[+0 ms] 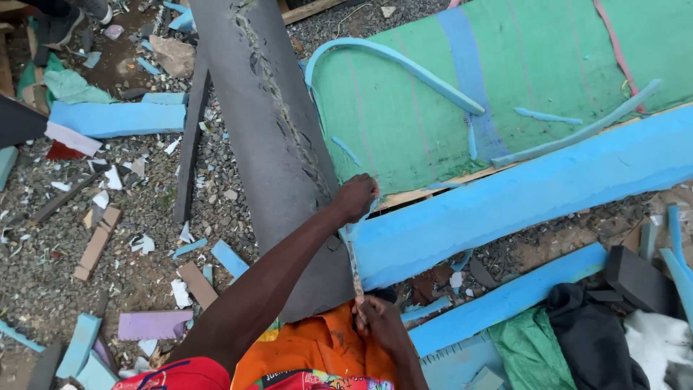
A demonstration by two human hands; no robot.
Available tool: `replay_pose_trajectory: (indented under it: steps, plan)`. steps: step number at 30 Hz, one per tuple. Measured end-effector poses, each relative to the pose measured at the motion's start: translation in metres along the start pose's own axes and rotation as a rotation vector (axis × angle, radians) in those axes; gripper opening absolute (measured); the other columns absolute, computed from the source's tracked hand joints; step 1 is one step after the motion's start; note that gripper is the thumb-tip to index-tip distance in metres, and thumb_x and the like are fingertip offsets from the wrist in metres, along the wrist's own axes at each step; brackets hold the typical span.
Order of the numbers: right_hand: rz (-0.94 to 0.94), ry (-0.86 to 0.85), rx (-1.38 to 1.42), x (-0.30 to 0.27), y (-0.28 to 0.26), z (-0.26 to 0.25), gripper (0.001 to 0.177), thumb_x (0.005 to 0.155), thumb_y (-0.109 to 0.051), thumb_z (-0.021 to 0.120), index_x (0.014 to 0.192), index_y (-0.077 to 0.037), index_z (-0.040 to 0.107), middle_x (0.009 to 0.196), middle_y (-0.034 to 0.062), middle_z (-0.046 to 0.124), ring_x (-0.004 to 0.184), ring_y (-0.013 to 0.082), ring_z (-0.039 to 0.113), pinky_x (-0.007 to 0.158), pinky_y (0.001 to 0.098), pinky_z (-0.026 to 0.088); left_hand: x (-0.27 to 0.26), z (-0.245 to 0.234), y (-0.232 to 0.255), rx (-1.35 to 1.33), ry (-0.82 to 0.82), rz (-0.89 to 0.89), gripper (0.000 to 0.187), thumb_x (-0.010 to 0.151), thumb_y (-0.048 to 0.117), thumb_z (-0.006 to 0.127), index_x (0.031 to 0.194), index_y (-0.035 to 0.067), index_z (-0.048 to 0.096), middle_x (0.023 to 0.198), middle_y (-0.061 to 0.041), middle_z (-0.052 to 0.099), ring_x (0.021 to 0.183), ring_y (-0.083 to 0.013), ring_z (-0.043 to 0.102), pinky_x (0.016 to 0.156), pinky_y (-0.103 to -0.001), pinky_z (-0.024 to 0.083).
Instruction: Cutting a long strip of blue foam using a hand-held saw blade in a workshop environment.
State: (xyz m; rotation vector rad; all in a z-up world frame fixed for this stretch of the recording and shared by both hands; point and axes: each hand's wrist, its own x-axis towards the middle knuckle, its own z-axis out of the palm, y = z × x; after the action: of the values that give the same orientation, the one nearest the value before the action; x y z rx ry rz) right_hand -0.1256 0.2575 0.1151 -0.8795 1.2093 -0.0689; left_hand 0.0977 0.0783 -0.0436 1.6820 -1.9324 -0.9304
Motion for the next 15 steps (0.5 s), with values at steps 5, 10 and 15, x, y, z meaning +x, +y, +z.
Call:
replay_pose_trajectory:
  steps: [5,10,15]
  plan:
    - [0.26,-0.121,0.065,-0.044,0.015,-0.017,0.046,0.103,-0.049,0.059,0.089,-0.006,0.07,0.065,0.0059,0.051,0.057,0.0173,0.047,0.062,0.0345,0.037,0.01,-0.063,0.058,-0.155,0.081,-0.195,0.037,0.105,0.011,0.043,0.076,0.0,0.063,0.1,-0.022,0.065,0.084,-0.0374,0.062,0.074,-0.055,0.048]
    - [0.255,0.201,0.243,-0.077,-0.005,-0.035,0.049,0.102,-0.048,0.059,0.089,-0.002,0.068,0.063,0.0116,0.045,0.057,0.0242,0.043,0.064,0.0384,0.035,-0.015,-0.059,0.047,-0.005,0.528,-0.177,0.025,0.104,0.023,0.063,0.119,0.004,0.058,0.118,-0.016,0.054,0.106,-0.0351,0.058,0.081,-0.051,0.048]
    - [0.12,0.369,0.343,-0.069,0.008,-0.059,0.05,0.106,-0.044,0.054,0.093,0.002,0.067,0.065,0.0125,0.04,0.059,0.0254,0.041,0.064,0.0417,0.034,-0.107,0.033,0.074,0.467,0.058,-0.206,0.064,0.101,0.03,0.067,0.148,-0.006,0.044,0.15,-0.028,0.047,0.142,-0.046,0.041,0.112,-0.055,0.042]
